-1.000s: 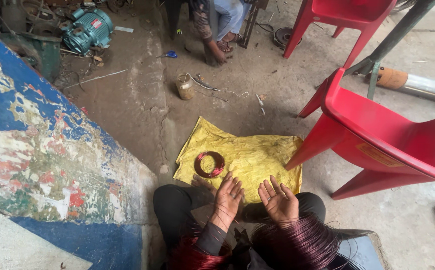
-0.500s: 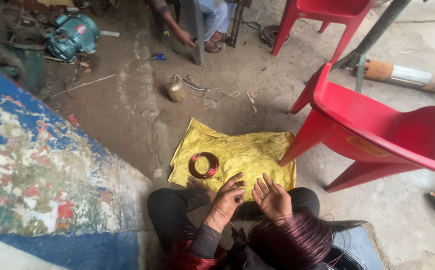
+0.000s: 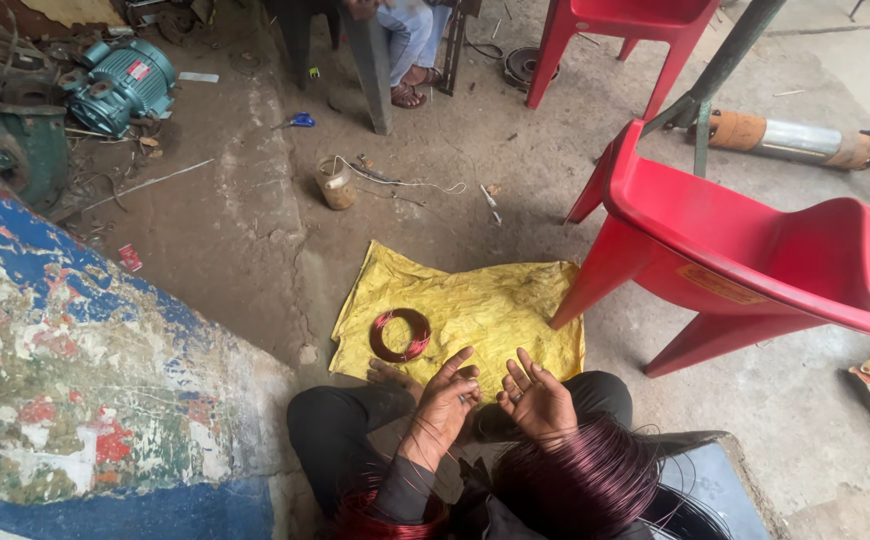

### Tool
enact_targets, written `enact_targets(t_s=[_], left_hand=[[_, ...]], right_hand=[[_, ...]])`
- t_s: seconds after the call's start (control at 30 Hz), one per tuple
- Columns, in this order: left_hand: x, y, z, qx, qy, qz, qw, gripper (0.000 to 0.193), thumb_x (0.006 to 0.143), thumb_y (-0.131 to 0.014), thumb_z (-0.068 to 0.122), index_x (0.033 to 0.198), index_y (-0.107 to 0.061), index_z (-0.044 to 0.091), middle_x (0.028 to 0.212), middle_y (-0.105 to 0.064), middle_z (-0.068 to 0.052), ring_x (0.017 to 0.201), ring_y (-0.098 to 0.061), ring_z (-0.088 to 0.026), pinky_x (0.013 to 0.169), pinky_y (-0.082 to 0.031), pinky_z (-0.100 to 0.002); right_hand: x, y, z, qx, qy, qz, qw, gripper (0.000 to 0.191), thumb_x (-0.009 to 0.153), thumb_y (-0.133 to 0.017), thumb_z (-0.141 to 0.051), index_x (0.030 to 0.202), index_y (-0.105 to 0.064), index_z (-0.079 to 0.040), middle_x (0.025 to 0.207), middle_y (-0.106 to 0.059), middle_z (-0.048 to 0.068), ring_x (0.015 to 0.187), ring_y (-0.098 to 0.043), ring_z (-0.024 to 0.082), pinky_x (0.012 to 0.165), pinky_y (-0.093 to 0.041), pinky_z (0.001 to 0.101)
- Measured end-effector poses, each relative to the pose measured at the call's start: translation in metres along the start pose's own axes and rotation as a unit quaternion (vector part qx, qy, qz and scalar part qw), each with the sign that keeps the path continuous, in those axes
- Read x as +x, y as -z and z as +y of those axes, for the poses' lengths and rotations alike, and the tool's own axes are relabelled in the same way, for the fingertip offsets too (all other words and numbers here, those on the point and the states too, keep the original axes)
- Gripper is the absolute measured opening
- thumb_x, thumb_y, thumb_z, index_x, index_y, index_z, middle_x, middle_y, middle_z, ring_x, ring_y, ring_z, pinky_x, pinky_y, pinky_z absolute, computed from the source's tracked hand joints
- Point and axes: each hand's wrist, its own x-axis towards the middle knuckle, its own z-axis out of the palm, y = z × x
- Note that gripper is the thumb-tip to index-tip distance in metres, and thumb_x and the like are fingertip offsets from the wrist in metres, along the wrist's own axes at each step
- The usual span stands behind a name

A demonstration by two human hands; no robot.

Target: The person sits on the floor and winds a thin copper wire by hand into a coil. They repeatedly pull the wire from a large spool, wrap it around their fingers to form loops, and place the finished coil on a yellow cloth. The person occasionally pauses to adjust the wire or the coil.

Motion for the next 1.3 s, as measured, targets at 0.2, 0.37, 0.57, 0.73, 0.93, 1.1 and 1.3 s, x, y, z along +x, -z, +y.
enact_targets(t_s=[0.2, 0.37, 0.57, 0.73, 0.93, 1.1, 1.3], left_hand=[[0.012, 0.003, 0.001, -0.013, -0.017, -0.027, 0.999, 0.068, 0.078, -0.056, -0.011, 0.144, -0.057, 0.008, 0.105, -0.062, -0.004, 0.082, -0.057, -0.012, 0.078, -0.049, -0.028], [0.017, 0.007, 0.004, -0.019, 0.0, -0.006, 1.0, 0.069, 0.077, -0.054, -0.008, 0.144, -0.058, 0.008, 0.103, -0.061, -0.005, 0.076, -0.056, -0.014, 0.076, -0.05, -0.029], [0.023, 0.008, 0.005, -0.012, 0.025, 0.036, 0.999, 0.066, 0.078, -0.055, -0.007, 0.142, -0.06, 0.011, 0.101, -0.062, -0.003, 0.078, -0.057, -0.015, 0.078, -0.049, -0.03], [0.029, 0.01, 0.006, -0.027, 0.021, 0.021, 0.999, 0.068, 0.076, -0.055, -0.007, 0.141, -0.061, 0.011, 0.101, -0.061, -0.003, 0.078, -0.056, -0.014, 0.079, -0.049, -0.031], [0.024, 0.007, 0.012, -0.038, 0.016, 0.017, 0.999, 0.067, 0.078, -0.055, -0.006, 0.143, -0.058, 0.009, 0.102, -0.061, -0.003, 0.08, -0.058, -0.015, 0.075, -0.05, -0.031], [0.018, 0.009, 0.017, -0.03, -0.004, -0.003, 1.0, 0.064, 0.082, -0.055, -0.007, 0.144, -0.059, 0.009, 0.102, -0.061, -0.004, 0.083, -0.059, -0.015, 0.079, -0.05, -0.031], [0.018, 0.015, 0.035, -0.025, 0.012, 0.021, 0.999, 0.065, 0.081, -0.053, -0.007, 0.143, -0.06, 0.011, 0.101, -0.06, -0.001, 0.082, -0.058, -0.014, 0.079, -0.05, -0.031]], right_hand=[[0.007, 0.002, -0.003, -0.006, -0.003, 0.004, 1.0, 0.049, 0.095, -0.063, -0.027, 0.142, -0.056, -0.017, 0.122, -0.067, 0.004, 0.101, -0.066, 0.021, 0.089, -0.052, 0.0409], [0.014, 0.002, -0.004, -0.003, 0.0, 0.019, 1.0, 0.048, 0.093, -0.062, -0.027, 0.14, -0.056, -0.016, 0.121, -0.067, 0.005, 0.1, -0.067, 0.023, 0.087, -0.053, 0.0413], [0.018, 0.0, -0.006, -0.01, 0.005, 0.043, 0.999, 0.05, 0.093, -0.062, -0.027, 0.142, -0.054, -0.017, 0.118, -0.068, 0.004, 0.099, -0.066, 0.021, 0.087, -0.053, 0.0407], [0.021, -0.004, -0.008, -0.011, 0.006, 0.066, 0.998, 0.052, 0.092, -0.061, -0.026, 0.143, -0.052, -0.016, 0.109, -0.069, 0.003, 0.093, -0.066, 0.019, 0.085, -0.053, 0.0396], [0.024, -0.004, -0.004, 0.015, 0.018, -0.076, 0.997, 0.048, 0.099, -0.064, -0.018, 0.145, -0.051, -0.017, 0.09, -0.063, 0.002, 0.082, -0.062, 0.02, 0.081, -0.053, 0.0393], [0.028, -0.006, 0.01, -0.009, 0.021, -0.015, 1.0, 0.046, 0.094, -0.06, -0.013, 0.14, -0.051, -0.016, 0.088, -0.063, 0.001, 0.084, -0.063, 0.02, 0.082, -0.054, 0.0401], [0.046, -0.012, 0.024, 0.006, 0.026, -0.027, 0.999, 0.04, 0.099, -0.063, -0.011, 0.138, -0.057, -0.014, 0.088, -0.063, 0.001, 0.082, -0.061, 0.016, 0.084, -0.052, 0.0369]])
